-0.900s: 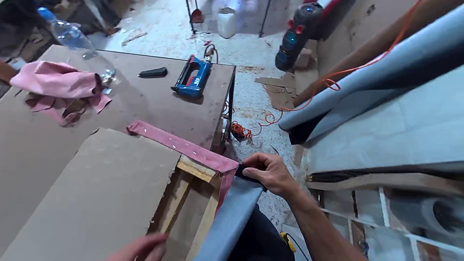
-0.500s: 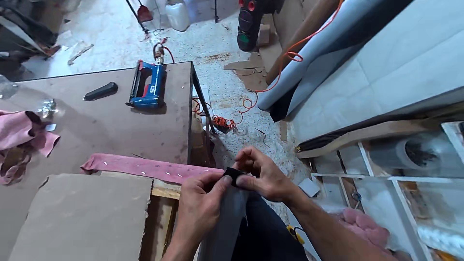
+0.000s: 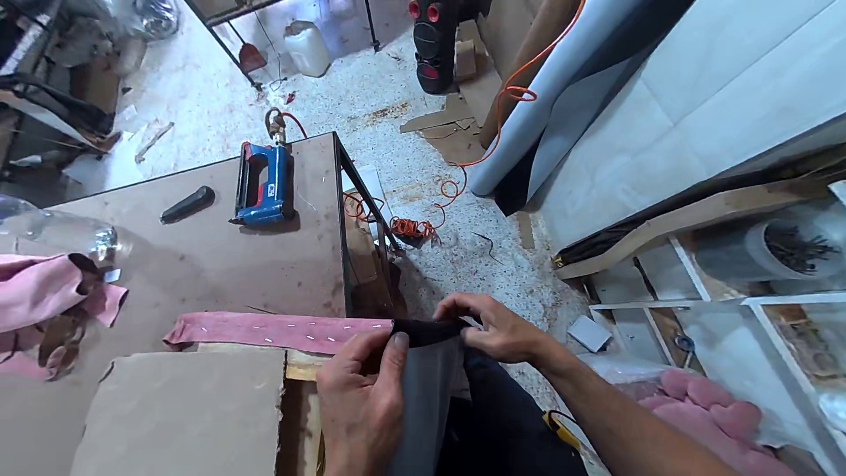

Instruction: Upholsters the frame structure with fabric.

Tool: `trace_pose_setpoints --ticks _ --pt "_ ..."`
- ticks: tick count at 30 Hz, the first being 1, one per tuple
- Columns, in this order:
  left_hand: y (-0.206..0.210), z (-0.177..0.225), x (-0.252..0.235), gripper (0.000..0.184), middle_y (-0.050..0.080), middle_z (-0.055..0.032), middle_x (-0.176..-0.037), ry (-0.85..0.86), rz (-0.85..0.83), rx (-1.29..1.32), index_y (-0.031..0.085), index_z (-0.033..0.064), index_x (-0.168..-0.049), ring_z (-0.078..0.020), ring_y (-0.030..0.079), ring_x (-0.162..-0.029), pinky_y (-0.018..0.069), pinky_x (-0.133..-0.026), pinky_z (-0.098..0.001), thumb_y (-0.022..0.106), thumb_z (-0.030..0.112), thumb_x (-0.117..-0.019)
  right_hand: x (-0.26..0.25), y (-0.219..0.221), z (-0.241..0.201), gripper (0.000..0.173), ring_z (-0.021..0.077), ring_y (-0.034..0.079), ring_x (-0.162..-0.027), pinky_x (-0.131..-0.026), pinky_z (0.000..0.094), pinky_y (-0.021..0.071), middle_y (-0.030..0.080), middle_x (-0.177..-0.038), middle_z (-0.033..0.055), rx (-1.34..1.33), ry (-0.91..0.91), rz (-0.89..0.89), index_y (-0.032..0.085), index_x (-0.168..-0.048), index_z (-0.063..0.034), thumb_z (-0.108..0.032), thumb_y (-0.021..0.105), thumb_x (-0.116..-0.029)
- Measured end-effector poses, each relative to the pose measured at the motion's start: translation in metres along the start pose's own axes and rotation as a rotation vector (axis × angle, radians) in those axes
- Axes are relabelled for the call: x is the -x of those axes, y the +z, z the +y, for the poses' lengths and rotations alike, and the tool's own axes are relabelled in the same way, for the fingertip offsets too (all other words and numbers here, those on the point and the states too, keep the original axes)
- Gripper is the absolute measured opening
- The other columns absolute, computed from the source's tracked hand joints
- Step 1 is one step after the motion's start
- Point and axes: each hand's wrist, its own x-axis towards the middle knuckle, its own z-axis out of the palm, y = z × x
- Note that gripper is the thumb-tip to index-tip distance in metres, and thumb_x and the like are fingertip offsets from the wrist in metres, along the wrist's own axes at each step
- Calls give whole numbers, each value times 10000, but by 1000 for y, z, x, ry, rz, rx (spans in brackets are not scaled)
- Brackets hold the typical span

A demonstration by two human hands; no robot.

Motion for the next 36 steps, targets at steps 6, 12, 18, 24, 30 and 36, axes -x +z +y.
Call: trace_pose_setpoints --ticks 6,12,18,24,30,36 --pt "13 -1 10 73 741 -8 -769 -15 73 44 766 21 -886 -54 694 -656 610 -621 -214 715 72 -903 -25 37 -36 235 44 690 -867 -832 253 578 741 -900 6 -298 -8 105 753 -1024 -23 -214 616 -1024" --pt "3 -8 65 131 714 8 -741 -261 -47 115 736 35 -1012 -71 664 -607 568 -537 -250 705 145 -947 -13 43 -30 138 49 698 -749 -732 263 606 748 -804 -17 -158 169 259 796 -910 -80 -207 750 -938" --pt "-9 -20 71 170 625 70 -607 -360 -63 -12 728 114 -901 -46 566 -481 464 -419 -245 672 261 -967 -13 61 -43 92 49 697 -726 -696 248 600 747 -797 -35 38 157 312 800 -911 -117 -204 773 -918" --pt "-1 -49 56 266 604 109 -593 -282 -37 -342 709 183 -794 -29 560 -490 444 -433 -287 699 421 -914 -16 65 -51 74 59 700 -700 -658 244 602 742 -774 -42 135 134 366 794 -898 -128 -201 799 -886" --pt "-14 -49 37 173 733 -5 -910 163 167 -514 776 203 -954 -163 689 -853 518 -767 -403 725 361 -905 -20 70 -40 100 47 681 -665 -630 239 589 712 -724 -48 126 200 408 765 -844 -115 -200 816 -859" --pt "-17 -54 16 145 778 77 -1099 381 -3 -467 811 318 -1025 -119 713 -1090 502 -1011 -449 690 278 -956 -23 74 -41 84 36 655 -646 -617 228 563 680 -693 -56 89 301 423 734 -807 -117 -160 787 -854"
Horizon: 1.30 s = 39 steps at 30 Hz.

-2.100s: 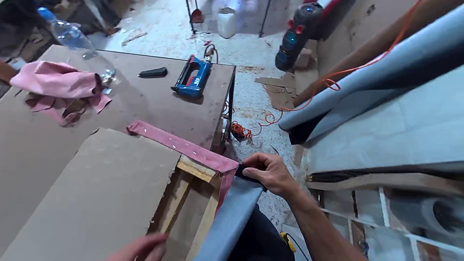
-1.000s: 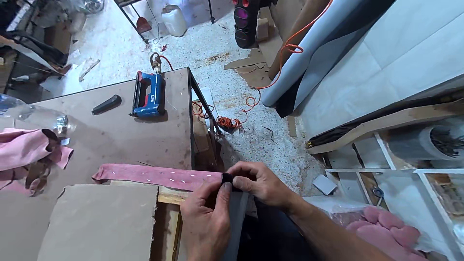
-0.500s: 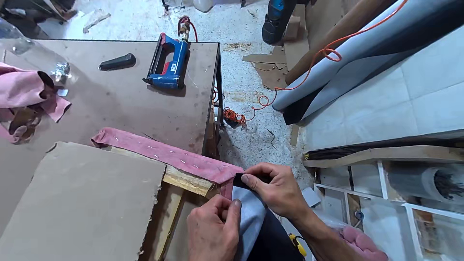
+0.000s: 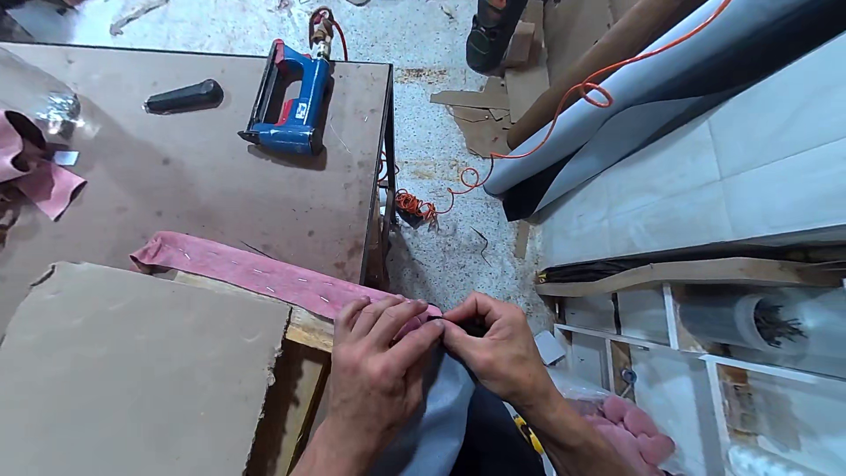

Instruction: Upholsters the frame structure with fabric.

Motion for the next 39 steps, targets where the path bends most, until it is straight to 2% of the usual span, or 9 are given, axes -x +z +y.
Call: trace_pose_setpoints --ticks 8,11,16,20,22,26,30,33,39 --pt "-4 -4 0 166 751 86 -1211 -84 -84 -45 804 398 -1057 -155 672 -1192 398 -1026 -556 697 362 -934 -19 -31 3 175 76 692 -710 -708 271 598 720 -761 -8 -119 148 -265 713 -989 -43 -131 802 -867" --pt "7 -10 1 192 746 85 -1218 -103 -108 -20 782 411 -1093 -191 668 -1206 369 -1050 -637 660 417 -944 -28 -59 -26 206 82 697 -755 -684 284 600 741 -892 -28 186 -69 -183 724 -1068 -119 -192 767 -881" --pt "5 -19 0 228 690 79 -1329 -22 -23 -15 750 397 -1146 -209 576 -1333 299 -1105 -703 647 449 -949 -173 14 -109 289 229 687 -1049 -870 463 586 721 -1122 58 775 -821 -208 725 -1212 -168 -174 689 -926" --pt "3 -18 2 173 693 134 -1307 -6 -11 -32 760 414 -1113 -147 569 -1330 280 -1118 -686 661 389 -974 -318 102 -156 752 402 478 -1376 -1053 590 464 532 -1469 166 1152 -1073 -525 541 -1480 -241 16 754 -806" --pt "3 -23 -2 197 688 125 -1315 -54 -50 -8 750 428 -1124 -169 566 -1337 264 -1133 -696 661 452 -951 -377 127 -173 926 458 430 -1408 -1115 654 382 488 -1503 222 1307 -1145 -640 477 -1530 -227 20 830 -711" --pt "18 -26 0 253 710 107 -1281 -186 -152 62 741 449 -1151 -212 634 -1253 288 -1111 -697 600 503 -948 -420 143 -183 842 489 538 -1241 -964 667 473 553 -1335 271 1495 -1161 -757 481 -1493 -121 -48 825 -728" --pt "21 -19 2 240 730 142 -1225 -204 -149 45 744 452 -1144 -186 659 -1216 297 -1091 -709 588 482 -964 -355 95 -212 440 404 655 -1036 -782 665 493 680 -1065 163 1491 -966 -614 634 -1267 -183 -353 617 -862" --pt "19 -12 3 220 743 149 -1183 -202 -111 40 755 453 -1115 -166 669 -1199 316 -1090 -695 602 457 -958 -245 7 -225 496 309 651 -829 -683 611 464 656 -842 86 1338 -731 -349 694 -980 -163 -618 507 -916" --pt "8 0 4 168 747 152 -1142 -221 -93 82 783 417 -1035 -136 661 -1200 288 -1133 -687 637 418 -952 12 -140 -137 362 29 681 -829 -674 301 614 690 -933 -87 977 -376 -162 654 -1176 -219 -409 707 -873"
